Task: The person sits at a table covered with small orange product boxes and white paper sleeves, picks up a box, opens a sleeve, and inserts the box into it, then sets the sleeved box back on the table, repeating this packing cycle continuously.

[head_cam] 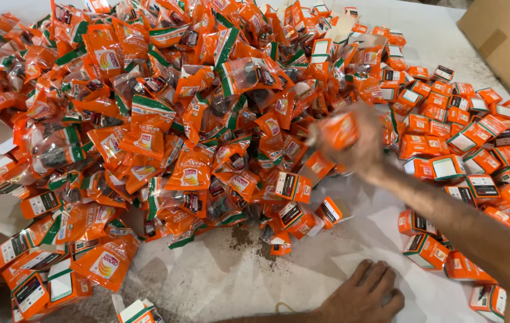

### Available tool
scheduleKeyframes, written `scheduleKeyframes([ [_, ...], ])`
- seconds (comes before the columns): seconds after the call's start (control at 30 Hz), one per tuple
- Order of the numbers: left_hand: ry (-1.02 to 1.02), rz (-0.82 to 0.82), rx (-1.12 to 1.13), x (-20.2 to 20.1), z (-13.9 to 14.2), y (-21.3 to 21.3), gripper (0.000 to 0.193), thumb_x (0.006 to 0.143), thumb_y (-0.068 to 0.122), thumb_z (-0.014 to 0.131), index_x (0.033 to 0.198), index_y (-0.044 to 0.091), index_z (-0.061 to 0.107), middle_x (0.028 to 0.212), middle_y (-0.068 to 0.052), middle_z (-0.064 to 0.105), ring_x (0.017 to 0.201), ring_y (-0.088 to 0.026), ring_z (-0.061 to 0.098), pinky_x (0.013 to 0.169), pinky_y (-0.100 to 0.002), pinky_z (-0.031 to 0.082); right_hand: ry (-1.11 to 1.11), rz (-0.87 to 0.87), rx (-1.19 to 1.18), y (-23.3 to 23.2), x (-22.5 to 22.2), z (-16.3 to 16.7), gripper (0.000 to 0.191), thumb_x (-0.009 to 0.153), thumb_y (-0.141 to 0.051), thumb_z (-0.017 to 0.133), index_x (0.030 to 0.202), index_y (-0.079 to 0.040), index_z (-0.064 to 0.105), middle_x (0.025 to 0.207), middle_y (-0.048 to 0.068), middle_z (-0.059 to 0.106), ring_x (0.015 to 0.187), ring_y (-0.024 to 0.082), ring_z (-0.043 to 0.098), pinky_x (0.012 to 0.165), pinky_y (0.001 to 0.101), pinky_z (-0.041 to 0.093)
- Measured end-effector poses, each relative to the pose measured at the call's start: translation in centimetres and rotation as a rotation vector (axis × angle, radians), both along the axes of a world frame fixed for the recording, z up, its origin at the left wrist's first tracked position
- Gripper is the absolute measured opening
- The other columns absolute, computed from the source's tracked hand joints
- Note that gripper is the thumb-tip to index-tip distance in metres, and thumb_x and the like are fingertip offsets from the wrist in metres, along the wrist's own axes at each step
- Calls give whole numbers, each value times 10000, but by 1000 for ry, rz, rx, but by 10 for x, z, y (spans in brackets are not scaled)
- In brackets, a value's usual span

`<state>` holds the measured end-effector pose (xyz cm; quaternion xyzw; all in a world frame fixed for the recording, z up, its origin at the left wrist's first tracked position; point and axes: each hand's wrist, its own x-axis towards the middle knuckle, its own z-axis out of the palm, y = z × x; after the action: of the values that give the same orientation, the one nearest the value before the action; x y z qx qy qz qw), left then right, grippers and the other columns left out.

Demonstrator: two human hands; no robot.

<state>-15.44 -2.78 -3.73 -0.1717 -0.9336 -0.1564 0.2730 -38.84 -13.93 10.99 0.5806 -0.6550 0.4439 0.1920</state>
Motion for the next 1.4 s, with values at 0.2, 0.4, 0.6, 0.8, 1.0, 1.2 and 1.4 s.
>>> scheduleKeyframes([
  [0.2, 12, -4, 36, 2, -3, 2, 350, 968, 239, 527, 1220, 14, 615, 1356, -307, 583, 1378, -450, 554, 1191, -617, 404, -155, 733, 469, -3, 31, 41, 1209, 615, -677, 831, 1536, -45, 368, 1493, 161, 422, 1399, 258, 463, 1021, 389, 474],
  [0.4, 195, 190, 146, -23, -37, 21, 129, 1059, 193, 615, 1034, 70, 586, 1224, -178, 659, 1196, -335, 672, 1095, -560, 547, -157, 165, 177, -119, -108, 70, 958, 830, -656, 816, 1554, -149, 447, 1454, 109, 492, 1356, 279, 510, 1159, 446, 454],
  [0.6, 412, 345, 37, -54, -49, 5, 119, 1055, 148, 672, 1057, 38, 629, 1210, -147, 652, 1194, -290, 670, 1051, -479, 584, 108, -364, 1023, -201, -162, 56, 1079, 682, -502, 951, 1572, -349, 360, 1645, 224, 153, 1420, 531, 263, 1036, 681, 331],
  [0.8, 438, 393, 15, -54, -46, 8, 97, 1046, 108, 693, 1070, 26, 648, 1218, -123, 640, 1207, -253, 660, 1047, -418, 598, -28, -534, 1269, -189, -157, 52, 824, 699, -299, 839, 1478, -293, 569, 1278, 215, 680, 1119, 399, 741, 936, 546, 578],
  [1.0, 400, 332, 42, -43, -36, 13, 108, 1037, 84, 704, 1087, -6, 671, 1239, -122, 635, 1203, -234, 642, 1037, -381, 606, -80, -640, 994, -162, -140, 37, 913, 728, -258, 910, 1475, -256, 387, 1551, 307, 265, 1255, 548, 486, 968, 624, 461],
  [1.2, 374, 277, 7, -33, -32, 8, 159, 990, 120, 685, 1044, -30, 684, 1216, -139, 640, 1212, -277, 666, 1007, -408, 598, 296, -371, 525, -134, -135, -6, 550, 866, 62, 725, 1338, -199, 618, 1282, 227, 562, 1199, 459, 622, 962, 570, 535],
  [1.4, 475, 325, -107, -41, -38, 8, 151, 990, 141, 686, 1040, 0, 703, 1207, -107, 643, 1213, -259, 647, 1016, -411, 569, 118, -179, -68, -130, -122, 25, 529, 777, 25, 833, 1245, -60, 604, 1148, 146, 627, 1100, 317, 651, 959, 452, 544],
])
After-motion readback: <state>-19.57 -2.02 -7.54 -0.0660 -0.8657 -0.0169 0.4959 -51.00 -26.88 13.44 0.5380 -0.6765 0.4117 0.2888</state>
